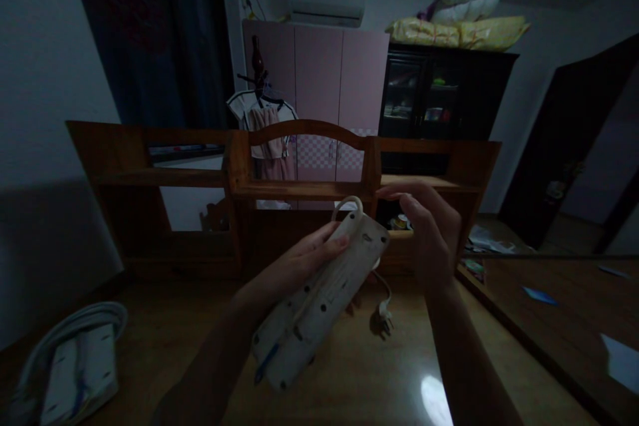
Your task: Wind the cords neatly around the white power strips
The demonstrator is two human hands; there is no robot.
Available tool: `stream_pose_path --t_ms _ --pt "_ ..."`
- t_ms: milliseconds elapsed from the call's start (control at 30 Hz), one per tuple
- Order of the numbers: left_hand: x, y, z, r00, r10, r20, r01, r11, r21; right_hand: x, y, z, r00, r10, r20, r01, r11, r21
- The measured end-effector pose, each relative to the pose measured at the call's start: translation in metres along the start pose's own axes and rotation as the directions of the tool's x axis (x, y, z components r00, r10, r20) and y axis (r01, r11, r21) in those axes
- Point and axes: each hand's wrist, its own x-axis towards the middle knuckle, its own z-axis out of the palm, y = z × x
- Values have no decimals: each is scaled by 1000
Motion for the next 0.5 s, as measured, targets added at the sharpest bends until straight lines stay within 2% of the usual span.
stream_pose_path --t_ms 67,133,200,233,300,500 --pt "4 -7 6 995 -29 91 36 996 -78 13 26 -1 972 123 198 -159 971 179" --pt "9 -13 11 983 -42 179 67 988 -136 15 46 -4 857 233 459 -377 891 251" --pt "12 -18 14 974 -44 222 82 983 -166 11 61 -6 758 284 587 -521 805 283" --pt "13 -19 16 972 -40 231 82 981 -176 8 66 -6 735 300 608 -562 771 299" --pt "12 -19 17 974 -31 223 71 982 -177 3 76 -6 725 331 604 -605 725 328" --pt "6 -12 13 996 -12 86 18 997 -73 -1 88 6 692 501 520 -688 677 263"
